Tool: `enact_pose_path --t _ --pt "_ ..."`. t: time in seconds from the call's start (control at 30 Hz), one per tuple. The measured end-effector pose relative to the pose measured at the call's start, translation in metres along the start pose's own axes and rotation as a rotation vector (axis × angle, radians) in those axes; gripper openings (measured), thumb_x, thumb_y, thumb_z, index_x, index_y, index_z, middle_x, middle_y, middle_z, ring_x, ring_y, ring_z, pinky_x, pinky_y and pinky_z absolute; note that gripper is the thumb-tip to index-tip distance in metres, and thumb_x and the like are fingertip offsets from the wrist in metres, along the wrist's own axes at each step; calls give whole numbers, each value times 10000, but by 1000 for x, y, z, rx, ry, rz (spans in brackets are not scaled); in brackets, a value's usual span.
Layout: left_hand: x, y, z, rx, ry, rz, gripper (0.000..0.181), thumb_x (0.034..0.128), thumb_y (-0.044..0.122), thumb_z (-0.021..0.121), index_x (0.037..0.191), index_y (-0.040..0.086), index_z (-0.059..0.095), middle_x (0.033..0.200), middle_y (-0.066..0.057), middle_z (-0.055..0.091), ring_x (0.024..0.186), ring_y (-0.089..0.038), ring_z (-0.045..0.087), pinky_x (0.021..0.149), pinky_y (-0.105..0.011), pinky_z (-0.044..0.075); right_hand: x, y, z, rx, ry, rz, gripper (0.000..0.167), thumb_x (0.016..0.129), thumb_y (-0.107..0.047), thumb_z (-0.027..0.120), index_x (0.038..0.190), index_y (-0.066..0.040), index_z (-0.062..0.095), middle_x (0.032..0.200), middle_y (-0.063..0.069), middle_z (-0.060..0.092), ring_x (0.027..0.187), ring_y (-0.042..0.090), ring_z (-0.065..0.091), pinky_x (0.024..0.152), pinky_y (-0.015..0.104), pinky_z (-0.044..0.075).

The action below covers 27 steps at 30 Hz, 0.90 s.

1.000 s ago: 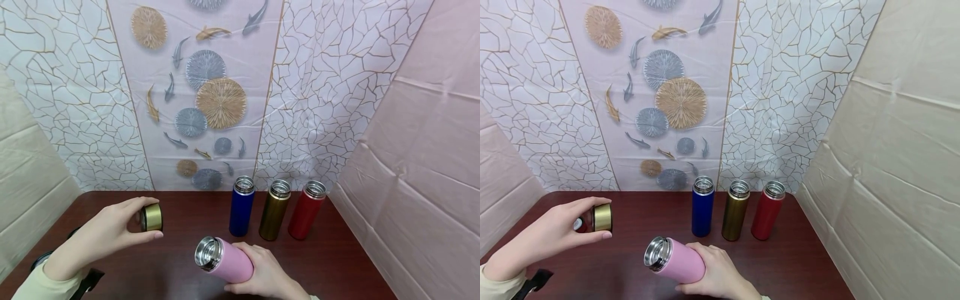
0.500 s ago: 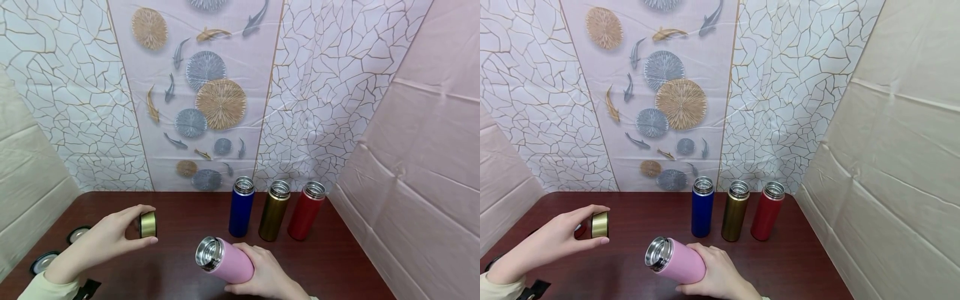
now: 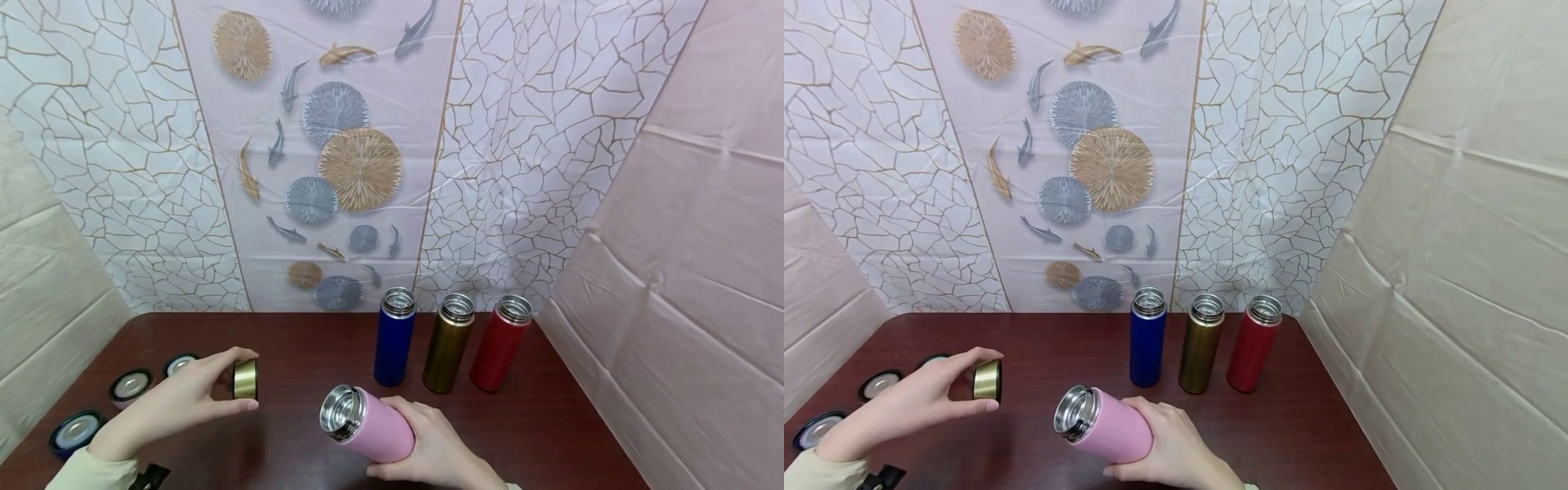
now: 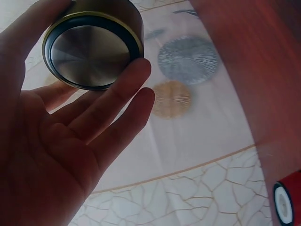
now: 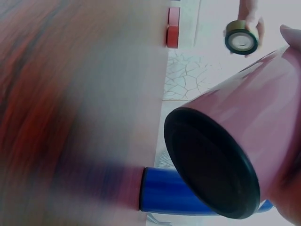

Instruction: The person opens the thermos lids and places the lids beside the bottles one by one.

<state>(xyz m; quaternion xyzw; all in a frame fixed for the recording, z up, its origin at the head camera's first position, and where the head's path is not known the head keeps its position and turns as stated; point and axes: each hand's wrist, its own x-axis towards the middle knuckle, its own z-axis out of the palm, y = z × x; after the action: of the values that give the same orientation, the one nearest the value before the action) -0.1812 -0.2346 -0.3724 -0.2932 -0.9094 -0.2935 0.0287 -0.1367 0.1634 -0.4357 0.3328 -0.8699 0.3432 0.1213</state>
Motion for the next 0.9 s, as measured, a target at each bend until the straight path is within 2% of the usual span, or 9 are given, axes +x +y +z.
enact_pose_path --t 0.47,0.73,0.9 --pt "2 -35 25 -14 -88 -45 688 852 554 747 1351 130 536 983 100 603 823 -4 574 676 -262 513 -1 1 -3 9 -2 31 727 720 -587 852 1342 -364 550 1148 -161 662 968 46 626 784 310 539" --pt "3 -53 33 -88 -183 -126 712 863 507 757 1388 92 516 943 68 610 768 -43 554 642 -254 476 -1 3 -5 16 26 32 744 707 -547 878 1346 -336 560 1145 -131 671 958 57 633 770 301 544" --pt "0 -65 39 -100 -205 -104 691 877 467 760 1378 59 515 895 76 600 733 -43 540 627 -248 447 -2 3 -5 32 17 27 740 708 -560 874 1343 -347 559 1150 -141 665 962 46 632 773 290 546"
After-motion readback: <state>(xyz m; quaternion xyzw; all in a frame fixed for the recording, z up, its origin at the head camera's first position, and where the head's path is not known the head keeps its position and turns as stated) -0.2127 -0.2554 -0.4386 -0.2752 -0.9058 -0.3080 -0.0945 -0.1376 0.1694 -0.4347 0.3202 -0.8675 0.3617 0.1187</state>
